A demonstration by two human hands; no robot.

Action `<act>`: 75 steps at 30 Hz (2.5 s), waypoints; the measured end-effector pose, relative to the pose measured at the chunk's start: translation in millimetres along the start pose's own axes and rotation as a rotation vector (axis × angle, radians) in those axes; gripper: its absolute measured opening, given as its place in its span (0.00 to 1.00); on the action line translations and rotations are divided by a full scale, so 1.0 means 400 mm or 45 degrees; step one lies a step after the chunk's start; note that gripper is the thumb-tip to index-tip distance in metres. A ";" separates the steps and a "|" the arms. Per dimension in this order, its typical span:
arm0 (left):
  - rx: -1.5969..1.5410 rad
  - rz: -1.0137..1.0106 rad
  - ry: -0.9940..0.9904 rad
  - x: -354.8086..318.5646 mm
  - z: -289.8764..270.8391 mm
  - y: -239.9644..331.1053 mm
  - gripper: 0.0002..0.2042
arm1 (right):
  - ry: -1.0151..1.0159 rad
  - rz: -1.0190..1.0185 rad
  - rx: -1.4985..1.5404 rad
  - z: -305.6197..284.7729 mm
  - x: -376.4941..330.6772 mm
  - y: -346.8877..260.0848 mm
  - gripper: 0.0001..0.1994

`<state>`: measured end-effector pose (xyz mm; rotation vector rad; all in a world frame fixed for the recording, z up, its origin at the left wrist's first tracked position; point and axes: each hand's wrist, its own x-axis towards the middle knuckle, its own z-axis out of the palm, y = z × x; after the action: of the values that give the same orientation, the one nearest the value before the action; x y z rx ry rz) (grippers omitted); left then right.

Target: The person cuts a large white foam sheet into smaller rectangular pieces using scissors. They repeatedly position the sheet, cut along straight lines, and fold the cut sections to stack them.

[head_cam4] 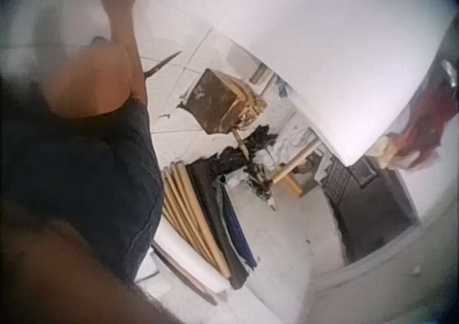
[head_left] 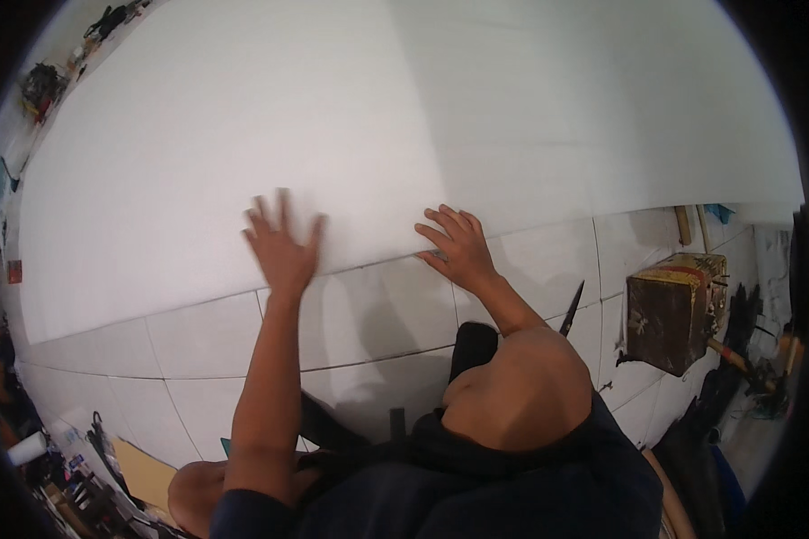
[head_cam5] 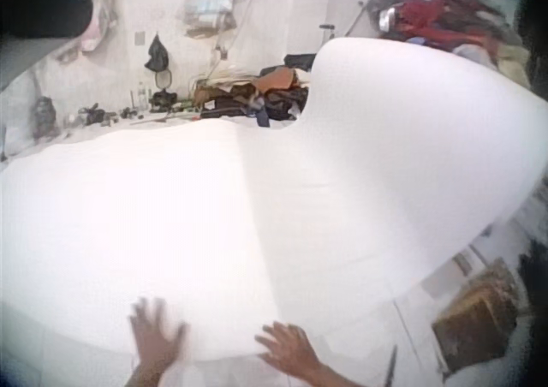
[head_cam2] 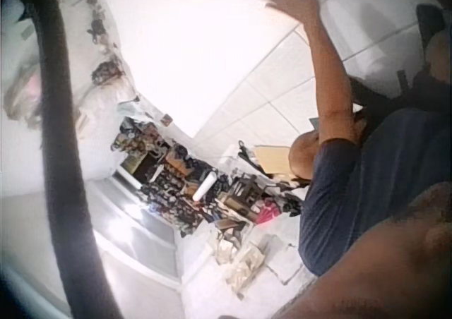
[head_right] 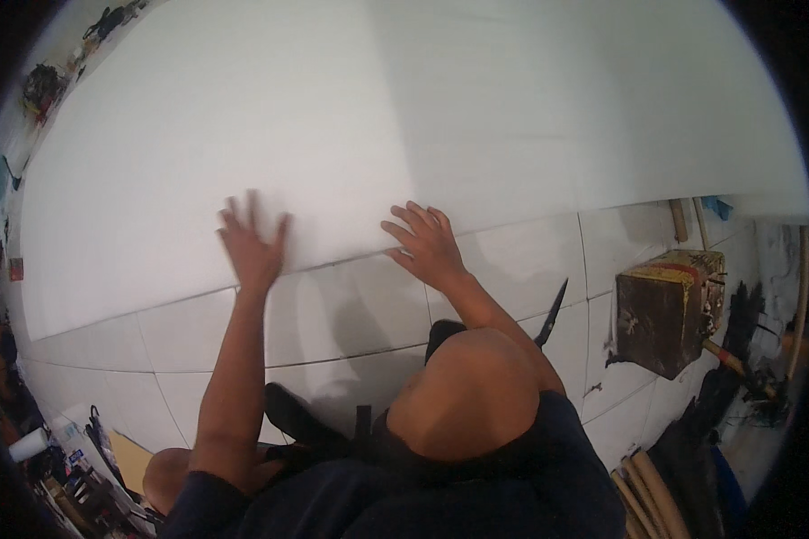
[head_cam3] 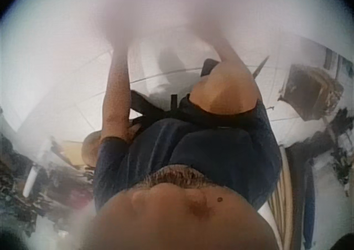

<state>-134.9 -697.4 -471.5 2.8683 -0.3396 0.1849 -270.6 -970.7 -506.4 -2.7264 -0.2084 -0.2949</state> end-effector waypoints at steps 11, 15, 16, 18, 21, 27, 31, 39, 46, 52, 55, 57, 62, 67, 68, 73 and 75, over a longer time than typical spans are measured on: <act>0.069 0.185 -0.283 -0.009 0.079 0.066 0.44 | 0.204 0.141 0.090 -0.084 0.048 0.020 0.30; 0.027 0.192 -0.238 -0.009 0.114 0.031 0.43 | 0.031 -0.026 -0.120 -0.021 0.187 -0.018 0.33; 0.026 0.179 -0.208 -0.016 0.117 0.012 0.43 | -0.097 0.042 -0.101 0.005 0.206 -0.020 0.34; 0.048 0.183 -0.247 -0.002 0.091 0.040 0.44 | -0.225 0.139 -0.070 0.006 0.212 0.002 0.35; 0.045 0.203 -0.195 0.009 0.078 0.041 0.44 | -0.205 0.158 -0.061 0.003 0.212 -0.003 0.35; -0.160 0.586 -0.200 -0.025 0.067 0.087 0.40 | -0.222 0.142 -0.098 0.012 0.203 -0.018 0.34; -0.204 0.737 -0.405 -0.048 0.081 0.125 0.40 | -0.094 0.116 0.206 -0.008 0.170 0.058 0.28; -0.197 0.725 -0.349 -0.058 0.101 0.118 0.39 | 0.419 1.177 -0.150 -0.084 -0.493 0.156 0.19; -0.156 0.848 -0.230 -0.047 0.077 0.122 0.34 | 0.314 1.814 -0.027 -0.081 -0.729 0.067 0.21; -0.307 0.845 -0.429 -0.047 0.112 0.180 0.34 | 0.486 2.013 0.204 -0.077 -0.863 0.021 0.24; -0.053 0.821 -0.576 -0.031 0.084 0.207 0.35 | 0.277 1.868 0.218 -0.102 -0.865 -0.017 0.23; -0.034 0.815 -0.472 -0.036 0.089 0.191 0.35 | -0.072 1.588 0.180 -0.174 -0.782 -0.061 0.27; -0.020 0.781 -0.520 -0.037 0.058 0.237 0.35 | -0.150 1.601 -0.173 -0.192 -0.783 -0.086 0.30; -0.097 0.825 -0.491 -0.055 0.068 0.281 0.36 | 0.206 1.724 0.182 -0.082 -0.886 -0.054 0.27; -0.074 0.829 -0.504 -0.054 0.064 0.285 0.36 | 0.211 1.750 0.256 -0.102 -0.855 -0.068 0.27; 0.034 0.798 -0.584 -0.053 0.072 0.294 0.35 | -0.162 2.160 0.458 -0.229 -0.741 -0.075 0.23; 0.003 0.825 -0.556 -0.054 0.096 0.283 0.36 | 0.022 2.049 0.745 -0.207 -0.753 -0.064 0.23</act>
<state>-179.9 -809.2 -485.9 2.6691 -1.3389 -0.3362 -581.2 -1011.2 -493.0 -1.5772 1.5206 0.2001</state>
